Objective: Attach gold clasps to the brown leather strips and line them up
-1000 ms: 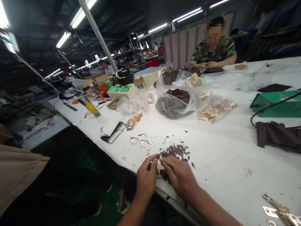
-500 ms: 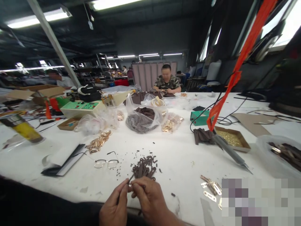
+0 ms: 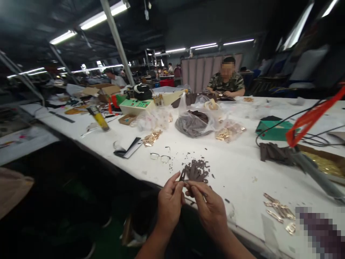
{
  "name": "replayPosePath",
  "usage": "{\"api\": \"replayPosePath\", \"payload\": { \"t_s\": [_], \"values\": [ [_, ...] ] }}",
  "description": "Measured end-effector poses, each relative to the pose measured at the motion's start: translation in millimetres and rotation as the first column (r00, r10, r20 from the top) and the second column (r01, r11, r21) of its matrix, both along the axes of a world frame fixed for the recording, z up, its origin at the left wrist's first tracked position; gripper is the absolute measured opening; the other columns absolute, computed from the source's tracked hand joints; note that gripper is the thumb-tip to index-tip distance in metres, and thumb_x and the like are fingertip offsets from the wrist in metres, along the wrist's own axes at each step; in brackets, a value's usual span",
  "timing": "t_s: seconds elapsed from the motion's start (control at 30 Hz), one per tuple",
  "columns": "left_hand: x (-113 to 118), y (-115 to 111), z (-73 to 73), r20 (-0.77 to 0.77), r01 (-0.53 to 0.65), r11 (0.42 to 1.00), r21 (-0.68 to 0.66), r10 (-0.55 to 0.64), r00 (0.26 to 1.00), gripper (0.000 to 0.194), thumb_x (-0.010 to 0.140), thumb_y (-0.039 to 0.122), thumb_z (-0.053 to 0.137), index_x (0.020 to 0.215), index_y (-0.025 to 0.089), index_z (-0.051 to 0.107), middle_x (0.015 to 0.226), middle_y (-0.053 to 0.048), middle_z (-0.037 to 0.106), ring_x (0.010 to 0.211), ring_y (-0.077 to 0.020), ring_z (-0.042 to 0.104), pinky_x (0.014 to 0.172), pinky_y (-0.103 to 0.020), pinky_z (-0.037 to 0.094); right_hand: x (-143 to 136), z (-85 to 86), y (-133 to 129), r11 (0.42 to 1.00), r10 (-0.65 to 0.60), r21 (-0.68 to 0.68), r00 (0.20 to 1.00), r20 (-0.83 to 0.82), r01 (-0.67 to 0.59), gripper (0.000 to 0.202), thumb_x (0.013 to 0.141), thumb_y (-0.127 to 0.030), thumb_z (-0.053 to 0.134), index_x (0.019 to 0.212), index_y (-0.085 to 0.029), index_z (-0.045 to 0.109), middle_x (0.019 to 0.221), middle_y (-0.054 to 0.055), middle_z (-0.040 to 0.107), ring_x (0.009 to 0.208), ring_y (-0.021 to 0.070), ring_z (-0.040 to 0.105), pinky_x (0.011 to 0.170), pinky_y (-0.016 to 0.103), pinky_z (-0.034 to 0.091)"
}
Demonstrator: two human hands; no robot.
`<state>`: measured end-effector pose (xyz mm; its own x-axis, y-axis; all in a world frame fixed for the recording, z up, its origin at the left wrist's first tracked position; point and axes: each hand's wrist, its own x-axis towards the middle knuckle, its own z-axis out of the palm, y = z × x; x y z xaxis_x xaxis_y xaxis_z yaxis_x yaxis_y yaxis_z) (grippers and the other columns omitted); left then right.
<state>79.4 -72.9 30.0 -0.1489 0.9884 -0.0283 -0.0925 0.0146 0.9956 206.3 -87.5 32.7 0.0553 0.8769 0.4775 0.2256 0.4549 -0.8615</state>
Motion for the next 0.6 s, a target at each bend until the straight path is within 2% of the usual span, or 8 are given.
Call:
{"api": "replayPosePath", "payload": {
  "t_s": [0.1, 0.23, 0.33, 0.5, 0.6],
  "values": [
    [-9, -4, -3.5, -0.028, 0.046, 0.999, -0.008, -0.046, 0.999, 0.044, 0.086, 0.043, 0.068, 0.120, 0.015, 0.069, 0.061, 0.001, 0.062, 0.051, -0.0117, 0.054, 0.049, -0.021, 0.044, -1, -5.8, -4, 0.997, 0.019, 0.068, 0.991, 0.133, -0.028, 0.025, 0.099, -0.022, 0.049, 0.115, -0.023, 0.069, 0.103, 0.007, 0.073, 0.087, 0.0189, 0.071, 0.079, 0.031, 0.057],
    [-17, -9, -12.9, -0.015, 0.033, 0.999, -0.024, -0.033, 0.999, 0.034, 0.086, 0.040, 0.068, 0.110, 0.016, 0.072, 0.072, -0.003, 0.069, 0.060, -0.0150, 0.063, 0.058, -0.024, 0.052, -2, -12.9, -6, 0.988, 0.049, 0.131, 0.968, 0.246, -0.083, 0.027, 0.098, -0.018, 0.051, 0.120, -0.024, 0.065, 0.108, 0.007, 0.073, 0.097, 0.0201, 0.069, 0.083, 0.033, 0.056],
    [-19, -9, -15.3, -0.022, 0.032, 0.999, -0.036, -0.033, 0.999, 0.032, 0.086, 0.040, 0.068, 0.104, 0.014, 0.073, 0.067, -0.003, 0.068, 0.056, -0.0150, 0.062, 0.054, -0.024, 0.053, -1, -14.5, -5, 0.989, 0.038, 0.129, 0.964, 0.262, -0.074, 0.026, 0.098, -0.018, 0.052, 0.120, -0.024, 0.065, 0.108, 0.006, 0.073, 0.094, 0.0200, 0.070, 0.082, 0.033, 0.056],
    [-15, -6, -12.5, 0.047, 0.010, 1.000, -0.023, -0.009, 0.999, 0.033, 0.084, 0.040, 0.069, 0.105, 0.014, 0.072, 0.078, -0.005, 0.072, 0.054, -0.0133, 0.062, 0.052, -0.023, 0.052, 2, -11.6, -6, 0.996, 0.007, 0.083, 0.968, 0.249, -0.029, 0.025, 0.098, -0.019, 0.052, 0.117, -0.024, 0.066, 0.105, 0.006, 0.073, 0.090, 0.0200, 0.071, 0.081, 0.034, 0.057],
    [-12, -6, -11.9, 0.062, 0.039, 0.999, -0.017, -0.038, 0.997, 0.037, 0.084, 0.040, 0.069, 0.111, 0.014, 0.070, 0.067, -0.002, 0.067, 0.051, -0.0116, 0.058, 0.049, -0.022, 0.049, 3, -11.8, -7, 0.995, 0.031, 0.081, 0.966, 0.256, -0.054, 0.025, 0.098, -0.020, 0.051, 0.118, -0.025, 0.066, 0.105, 0.006, 0.074, 0.094, 0.0207, 0.070, 0.082, 0.034, 0.057]
  ]
}}
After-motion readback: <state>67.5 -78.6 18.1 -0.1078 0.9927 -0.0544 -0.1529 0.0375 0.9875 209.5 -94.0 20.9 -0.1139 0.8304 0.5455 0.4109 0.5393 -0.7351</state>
